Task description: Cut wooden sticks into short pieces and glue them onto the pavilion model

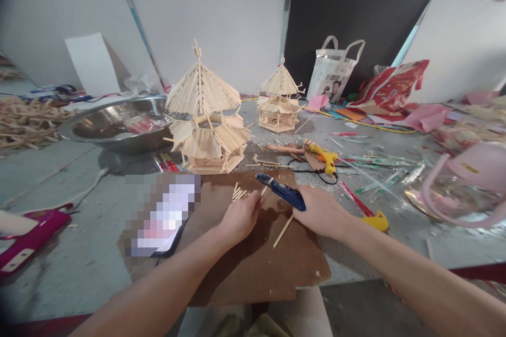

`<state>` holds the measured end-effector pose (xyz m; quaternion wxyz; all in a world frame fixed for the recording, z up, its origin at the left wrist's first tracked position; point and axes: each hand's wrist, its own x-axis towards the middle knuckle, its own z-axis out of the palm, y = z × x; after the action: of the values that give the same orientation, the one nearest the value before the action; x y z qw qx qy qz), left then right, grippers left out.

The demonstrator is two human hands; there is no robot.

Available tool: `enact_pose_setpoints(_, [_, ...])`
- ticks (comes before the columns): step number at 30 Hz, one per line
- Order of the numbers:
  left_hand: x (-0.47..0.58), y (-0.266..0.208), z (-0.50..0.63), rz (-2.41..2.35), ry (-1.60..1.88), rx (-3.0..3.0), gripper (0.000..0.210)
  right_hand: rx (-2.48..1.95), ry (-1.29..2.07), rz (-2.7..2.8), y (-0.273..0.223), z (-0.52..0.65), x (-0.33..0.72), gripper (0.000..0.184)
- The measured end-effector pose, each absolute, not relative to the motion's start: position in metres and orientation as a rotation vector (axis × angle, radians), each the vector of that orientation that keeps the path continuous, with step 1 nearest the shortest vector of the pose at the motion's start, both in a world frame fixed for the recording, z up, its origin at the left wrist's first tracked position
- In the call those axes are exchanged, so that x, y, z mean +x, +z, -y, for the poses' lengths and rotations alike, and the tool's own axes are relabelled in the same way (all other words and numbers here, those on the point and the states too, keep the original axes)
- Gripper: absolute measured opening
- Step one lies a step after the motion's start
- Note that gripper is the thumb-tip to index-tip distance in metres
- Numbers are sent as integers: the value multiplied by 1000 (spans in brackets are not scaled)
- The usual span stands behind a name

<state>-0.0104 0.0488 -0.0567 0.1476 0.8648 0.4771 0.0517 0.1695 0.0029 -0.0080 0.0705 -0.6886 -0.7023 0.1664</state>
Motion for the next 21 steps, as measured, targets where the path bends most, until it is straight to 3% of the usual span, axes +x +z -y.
enact_pose_setpoints(9, [-11, -57, -49, -1366, 138, 2468, 31, -2062, 525, 2102, -10, -4, 173, 35])
enact_pose_setpoints(21, [-11, -57, -49, -1366, 156, 2482, 30, -2035, 547, 2107, -9, -3, 172, 25])
